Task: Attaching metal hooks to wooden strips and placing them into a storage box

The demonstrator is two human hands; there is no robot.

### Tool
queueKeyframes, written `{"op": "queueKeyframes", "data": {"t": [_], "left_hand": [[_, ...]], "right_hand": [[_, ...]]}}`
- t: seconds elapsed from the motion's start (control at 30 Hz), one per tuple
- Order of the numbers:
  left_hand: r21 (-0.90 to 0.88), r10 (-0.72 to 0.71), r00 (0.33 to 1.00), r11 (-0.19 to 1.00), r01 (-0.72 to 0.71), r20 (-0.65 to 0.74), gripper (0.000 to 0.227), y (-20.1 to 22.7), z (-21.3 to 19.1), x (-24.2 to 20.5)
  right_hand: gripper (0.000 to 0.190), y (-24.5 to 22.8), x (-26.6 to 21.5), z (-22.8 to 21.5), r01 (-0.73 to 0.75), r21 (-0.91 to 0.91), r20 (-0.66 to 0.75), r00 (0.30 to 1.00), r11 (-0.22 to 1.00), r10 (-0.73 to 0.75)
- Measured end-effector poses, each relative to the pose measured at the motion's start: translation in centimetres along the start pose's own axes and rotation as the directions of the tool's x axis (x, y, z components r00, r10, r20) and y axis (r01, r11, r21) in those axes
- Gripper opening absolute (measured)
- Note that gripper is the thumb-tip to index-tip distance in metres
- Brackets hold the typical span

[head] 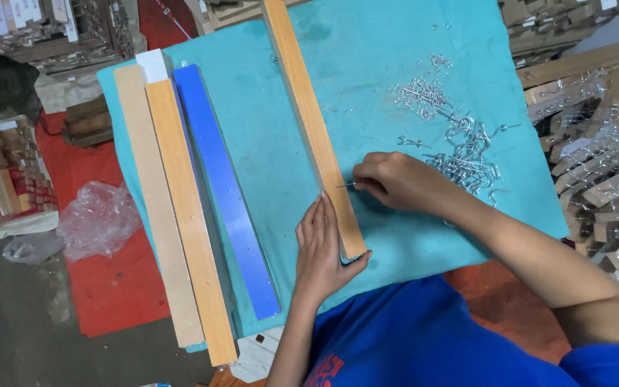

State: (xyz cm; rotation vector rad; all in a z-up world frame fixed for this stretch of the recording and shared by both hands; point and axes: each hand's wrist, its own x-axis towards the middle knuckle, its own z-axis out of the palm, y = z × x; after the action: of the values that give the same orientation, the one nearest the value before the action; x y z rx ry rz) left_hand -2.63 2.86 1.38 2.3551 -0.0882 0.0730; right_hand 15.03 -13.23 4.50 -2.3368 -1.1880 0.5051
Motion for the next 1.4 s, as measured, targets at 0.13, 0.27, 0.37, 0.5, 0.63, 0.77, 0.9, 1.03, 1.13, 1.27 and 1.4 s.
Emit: {"op": "queueKeyframes", "data": {"t": [0.13, 0.27, 0.37, 0.5, 0.63, 0.77, 0.9, 1.03, 1.13, 1.27, 1.4], "left_hand": [[-0.010, 0.000, 1.000, 1.000, 0.000, -0.011, 0.129, 0.1, 0.0, 0.0], [-0.007, 0.007, 1.000, 1.000, -0.007, -0.024, 0.127, 0.1, -0.1, 0.0], [0.007, 0.008, 1.000, 1.000, -0.007, -0.025, 0.126, 0.1, 0.1, 0.1], [0.042, 0.012, 1.000, 0.999, -0.011, -0.026, 0.127, -0.4, 0.3, 0.0], [0.045, 0.022, 0.999, 0.999, -0.021, -0.035, 0.128, -0.2, 0.2, 0.0], [0.039, 0.032, 0.999, 0.999, -0.030, -0.041, 0.130, -0.1, 0.2, 0.1], [-0.005, 0.012, 0.999, 1.000, -0.012, -0.032, 0.129, -0.1, 0.0, 0.0], [0.014, 0.019, 0.999, 1.000, -0.019, -0.036, 0.129, 0.0, 0.0, 0.2], [0.015, 0.020, 0.999, 1.000, -0.020, -0.031, 0.129, -0.1, 0.0, 0.1], [0.030, 0.011, 1.000, 0.999, -0.011, -0.006, 0.127, -0.9, 0.6, -0.1], [0.040, 0.011, 1.000, 0.999, -0.012, 0.013, 0.121, -2.1, 1.5, -0.5]], "right_hand": [[0.009, -0.6, 0.0, -0.3, 0.002, -0.009, 0.002, 1.000, 1.000, -0.002], [0.002, -2.1, 0.0, -0.1, 0.136, -0.397, -0.087, 0.979, 0.908, -0.184], [0.012, -3.2, 0.6, 1.0, 0.238, -0.702, -0.066, 0.917, 0.671, -0.394], [0.023, -4.1, 1.8, 1.9, 0.306, -0.835, 0.017, 0.845, 0.458, -0.535], [0.022, -3.7, 2.5, 0.9, 0.279, -0.788, 0.021, 0.904, 0.550, -0.428], [0.013, -5.0, 5.1, -2.1, 0.048, -0.436, 0.262, 0.962, 0.899, 0.075], [0.016, -0.8, 8.8, 0.0, -0.283, -0.153, 0.469, 0.823, 0.947, 0.322], [0.016, -1.1, 10.1, -0.1, -0.706, 0.079, 0.679, 0.555, 0.703, 0.481], [0.014, -1.5, 10.6, 0.6, -0.735, 0.052, 0.705, 0.506, 0.676, 0.496], [0.008, -6.7, 9.3, 0.0, -0.042, -0.414, 0.554, 0.781, 0.909, 0.289], [0.009, -8.0, 7.1, 2.2, 0.467, -0.641, 0.590, 0.807, 0.610, 0.002]]}}
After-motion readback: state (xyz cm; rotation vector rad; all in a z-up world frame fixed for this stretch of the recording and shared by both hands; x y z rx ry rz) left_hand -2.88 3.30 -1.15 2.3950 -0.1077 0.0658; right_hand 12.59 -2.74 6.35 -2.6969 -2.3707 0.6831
